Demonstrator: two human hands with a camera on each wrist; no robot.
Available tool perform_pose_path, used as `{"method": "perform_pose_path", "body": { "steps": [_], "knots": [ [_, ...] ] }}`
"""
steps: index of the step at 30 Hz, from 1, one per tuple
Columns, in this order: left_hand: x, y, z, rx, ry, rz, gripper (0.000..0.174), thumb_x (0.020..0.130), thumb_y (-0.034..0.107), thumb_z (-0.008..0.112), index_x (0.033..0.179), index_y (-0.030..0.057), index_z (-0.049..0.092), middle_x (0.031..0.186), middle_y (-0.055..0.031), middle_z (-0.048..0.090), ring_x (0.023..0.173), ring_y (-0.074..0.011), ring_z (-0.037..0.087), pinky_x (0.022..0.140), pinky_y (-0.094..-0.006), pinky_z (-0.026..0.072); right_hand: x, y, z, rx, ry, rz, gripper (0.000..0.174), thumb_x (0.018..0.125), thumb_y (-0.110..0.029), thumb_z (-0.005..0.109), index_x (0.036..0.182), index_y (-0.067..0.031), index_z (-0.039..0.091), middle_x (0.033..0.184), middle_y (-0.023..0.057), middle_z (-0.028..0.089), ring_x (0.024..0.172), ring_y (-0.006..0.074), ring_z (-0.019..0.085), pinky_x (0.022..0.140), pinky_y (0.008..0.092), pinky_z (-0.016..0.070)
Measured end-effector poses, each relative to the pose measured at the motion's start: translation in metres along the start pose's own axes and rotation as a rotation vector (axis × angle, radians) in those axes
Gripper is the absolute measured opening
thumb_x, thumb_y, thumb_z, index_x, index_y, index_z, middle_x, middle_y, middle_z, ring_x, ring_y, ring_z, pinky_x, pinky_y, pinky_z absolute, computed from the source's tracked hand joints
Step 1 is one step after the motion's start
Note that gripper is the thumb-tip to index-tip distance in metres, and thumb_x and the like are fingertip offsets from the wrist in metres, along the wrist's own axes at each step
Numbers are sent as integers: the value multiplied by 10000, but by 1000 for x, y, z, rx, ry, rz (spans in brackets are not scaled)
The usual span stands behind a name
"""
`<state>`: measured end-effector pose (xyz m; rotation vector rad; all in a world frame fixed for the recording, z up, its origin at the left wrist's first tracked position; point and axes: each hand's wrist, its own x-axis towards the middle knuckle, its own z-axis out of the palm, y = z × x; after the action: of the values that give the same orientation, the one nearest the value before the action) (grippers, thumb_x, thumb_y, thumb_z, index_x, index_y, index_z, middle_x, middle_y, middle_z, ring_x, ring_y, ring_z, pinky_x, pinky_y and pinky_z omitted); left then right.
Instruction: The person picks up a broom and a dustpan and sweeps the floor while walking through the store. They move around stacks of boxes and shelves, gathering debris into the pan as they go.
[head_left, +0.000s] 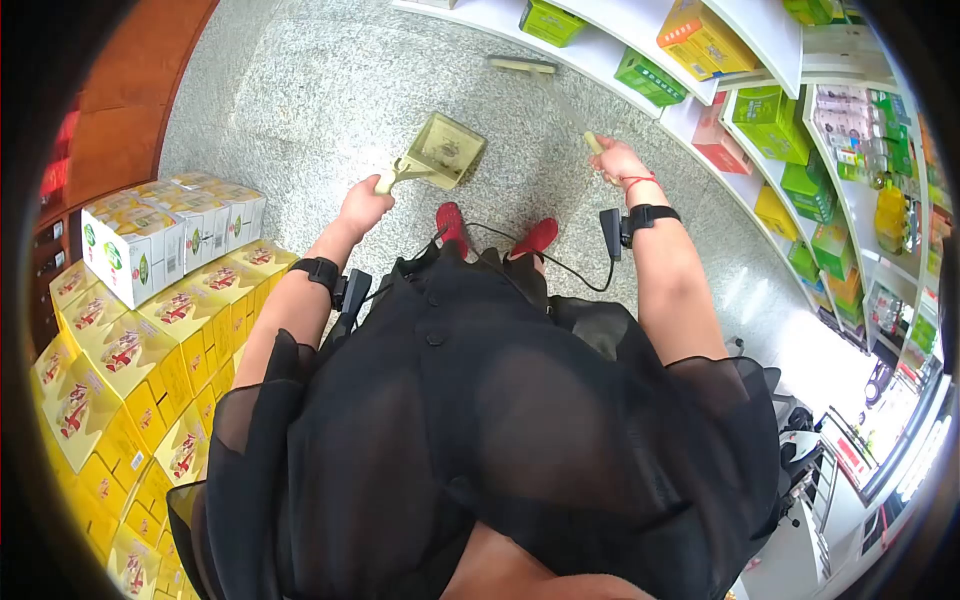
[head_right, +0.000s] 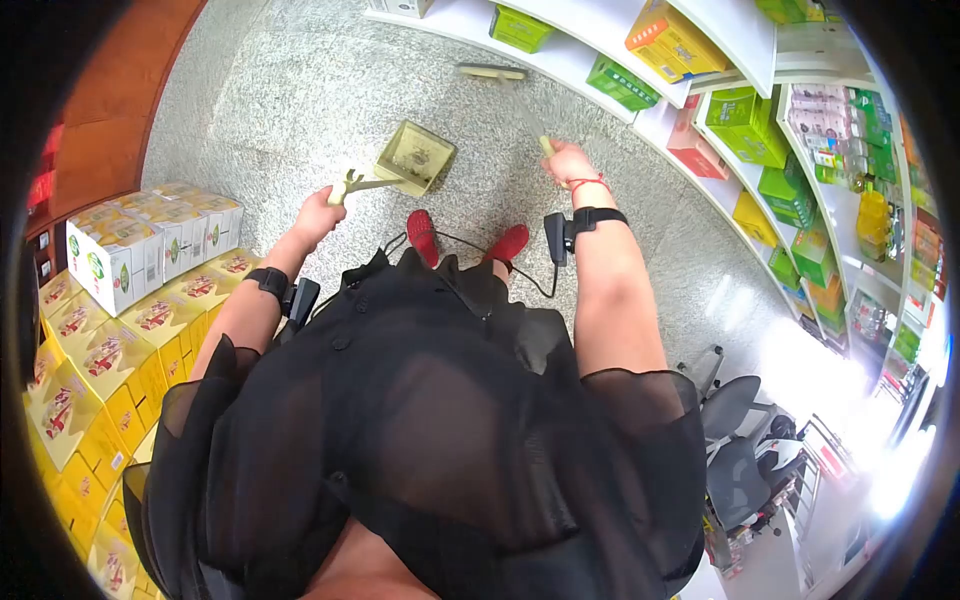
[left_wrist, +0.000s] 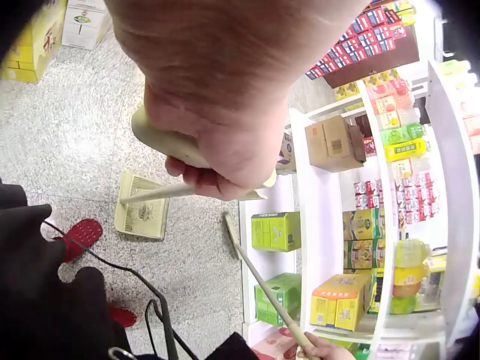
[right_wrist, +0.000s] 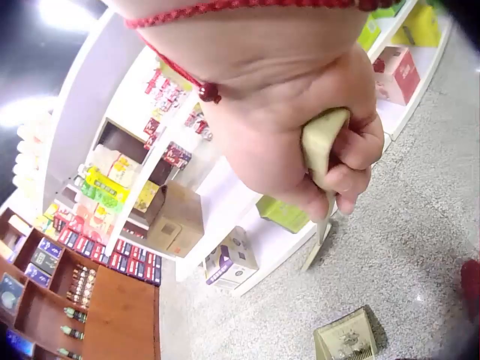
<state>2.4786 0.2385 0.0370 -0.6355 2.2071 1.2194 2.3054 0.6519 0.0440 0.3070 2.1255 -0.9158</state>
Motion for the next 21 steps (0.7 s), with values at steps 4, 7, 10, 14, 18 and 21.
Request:
{"method": "perform_pose_path", "body": {
  "steps": [4, 7, 10, 14, 18, 21],
  "knots": [
    [-14, 28, 28, -26, -79, -25, 326, 682, 108, 560, 990, 2, 563, 691, -83, 569, 596, -164, 534, 554, -311, 434, 18, 81, 9, 243, 10, 100, 461, 756, -46, 544, 1214, -63, 488, 674, 33, 534, 496, 136, 475, 417, 289, 379],
    [-9, 35, 61, -192, -66, -34, 319, 680, 81, 556, 988, -2, 553, 675, -55, 544, 570, -131, 505, 511, -286, 421, -35, 113, 19, 362, 8, 101, 559, 743, -34, 521, 1293, -74, 425, 705, 20, 503, 477, 110, 437, 394, 260, 351],
    [-9, 53, 84, -167, -88, -23, 320, 673, 76, 560, 985, 6, 551, 678, -52, 543, 567, -133, 504, 506, -280, 422, -101, 137, 22, 363, -50, 95, 557, 751, -42, 526, 1299, -58, 424, 717, 12, 503, 475, 98, 429, 406, 255, 352],
    [0, 79, 114, -63, -89, 15, 308, 675, 85, 561, 973, 7, 554, 672, -58, 550, 566, -139, 511, 512, -289, 429, -162, 159, -6, 500, -144, 194, 556, 761, -32, 524, 1306, -69, 423, 722, 7, 513, 474, 85, 422, 411, 240, 333],
    [6, 114, 131, 47, -64, 21, 307, 678, 101, 562, 971, 7, 555, 673, -69, 561, 572, -154, 527, 533, -303, 446, -198, 200, -39, 698, -105, 248, 532, 766, -19, 543, 1286, -93, 457, 707, 12, 545, 450, 67, 423, 397, 212, 324],
    [14, 125, 145, 94, -64, 50, 310, 678, 111, 562, 969, 5, 555, 681, -75, 568, 577, -161, 533, 545, -307, 453, -215, 230, -67, 794, -31, 286, 544, 772, -31, 536, 1302, -101, 436, 724, 17, 549, 459, 62, 420, 382, 197, 295]
  ]
}}
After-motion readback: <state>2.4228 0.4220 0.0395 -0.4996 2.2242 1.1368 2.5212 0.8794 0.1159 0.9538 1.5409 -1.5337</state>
